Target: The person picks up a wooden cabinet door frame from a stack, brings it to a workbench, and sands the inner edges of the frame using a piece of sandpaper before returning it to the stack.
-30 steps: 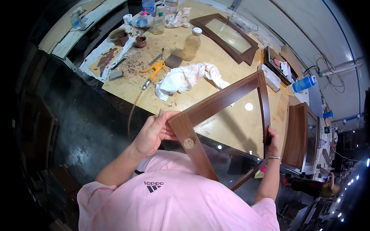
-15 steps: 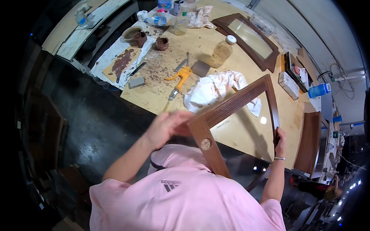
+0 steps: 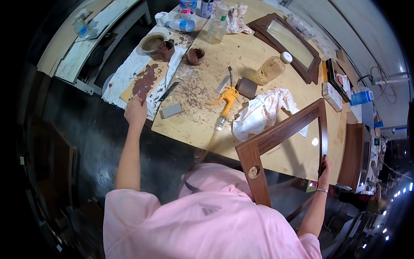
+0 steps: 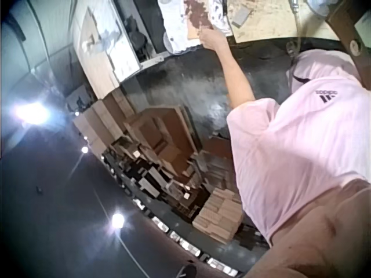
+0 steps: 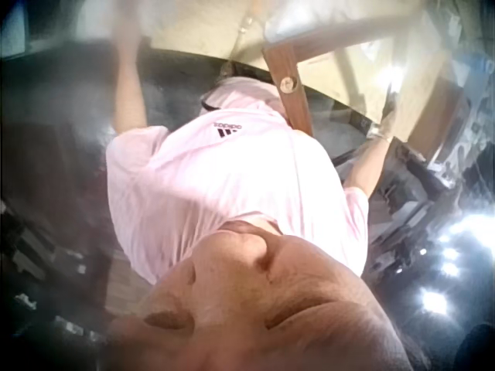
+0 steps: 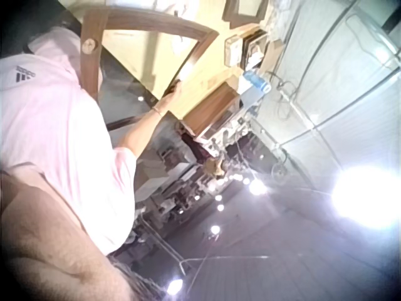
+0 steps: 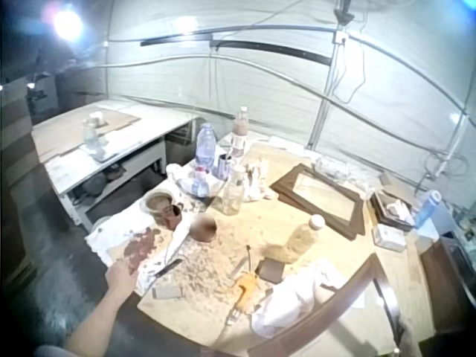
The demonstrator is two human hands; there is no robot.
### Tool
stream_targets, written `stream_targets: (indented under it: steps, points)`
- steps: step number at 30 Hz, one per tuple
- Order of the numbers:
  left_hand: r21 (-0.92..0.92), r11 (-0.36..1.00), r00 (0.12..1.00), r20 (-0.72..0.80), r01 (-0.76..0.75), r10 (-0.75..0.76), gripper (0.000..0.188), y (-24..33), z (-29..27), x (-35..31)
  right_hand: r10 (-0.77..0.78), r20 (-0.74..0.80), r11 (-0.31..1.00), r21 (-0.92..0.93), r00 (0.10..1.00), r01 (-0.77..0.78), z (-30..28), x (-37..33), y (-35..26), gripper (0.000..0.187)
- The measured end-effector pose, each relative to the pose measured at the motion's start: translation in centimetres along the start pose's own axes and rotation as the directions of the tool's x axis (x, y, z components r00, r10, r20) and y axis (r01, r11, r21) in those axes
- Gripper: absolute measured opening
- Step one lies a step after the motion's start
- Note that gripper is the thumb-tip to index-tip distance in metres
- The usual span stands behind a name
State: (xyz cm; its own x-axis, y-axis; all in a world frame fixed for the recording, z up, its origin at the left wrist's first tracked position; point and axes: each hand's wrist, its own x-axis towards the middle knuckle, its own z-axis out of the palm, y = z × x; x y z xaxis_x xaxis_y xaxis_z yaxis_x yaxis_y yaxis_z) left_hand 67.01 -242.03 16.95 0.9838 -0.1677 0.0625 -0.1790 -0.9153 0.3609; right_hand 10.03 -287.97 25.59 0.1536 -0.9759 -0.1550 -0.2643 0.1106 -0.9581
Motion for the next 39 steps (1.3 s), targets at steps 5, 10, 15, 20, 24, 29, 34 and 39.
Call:
stream_targets:
  steps: [5, 10, 15, 20, 24, 29, 34, 39]
  points:
    - [0.028, 0.997, 0.996, -0.046, -0.075, 0.076, 0.016, -1.8, 0.5, 0.7, -0.034, 0.033, 0.999, -0.035, 0.999, 0.036, 1.4, -1.1, -0.5, 0.033]
    - [-0.004, 1.000, 0.968, -0.252, 0.002, -0.003, 0.015, -2.4, 0.1, 0.3, -0.052, 0.118, 0.997, -0.049, 0.992, 0.059, 0.8, 0.6, -1.3, 0.020]
    - [-0.071, 0.996, 0.970, -0.243, -0.046, 0.027, 0.015, -2.5, -0.8, -0.4, -0.057, 0.044, 0.990, -0.126, 0.997, 0.063, 2.1, 0.7, -3.0, 0.028]
    - [0.009, 1.000, 0.975, -0.223, -0.008, 0.010, 0.015, -1.9, -0.7, -0.5, -0.124, 0.027, 0.985, -0.119, 0.992, 0.126, 0.9, 2.6, -2.0, 0.029]
    - [0.039, 0.999, 0.979, -0.203, 0.035, -0.027, 0.016, -1.9, 0.2, -0.5, -0.119, 0.044, 0.991, -0.063, 0.992, 0.121, 0.4, 3.4, -2.1, 0.033]
    - [-0.053, 0.995, 0.977, -0.191, 0.082, -0.091, 0.018, -1.7, 0.4, -0.3, -0.113, 0.054, 0.994, -0.003, 0.992, 0.114, 0.4, 3.2, -2.6, 0.034]
    - [-0.351, 0.928, 0.983, -0.087, 0.123, -0.163, 0.018, -0.7, 0.1, -0.9, -0.097, 0.022, 0.991, -0.085, 0.995, 0.099, 1.0, 2.4, -3.7, 0.032]
    - [-0.885, 0.453, 0.987, 0.148, 0.107, 0.056, 0.011, 6.2, -2.8, -4.0, -0.164, -0.092, 0.985, -0.076, 0.982, 0.157, 0.6, 3.1, -2.8, 0.029]
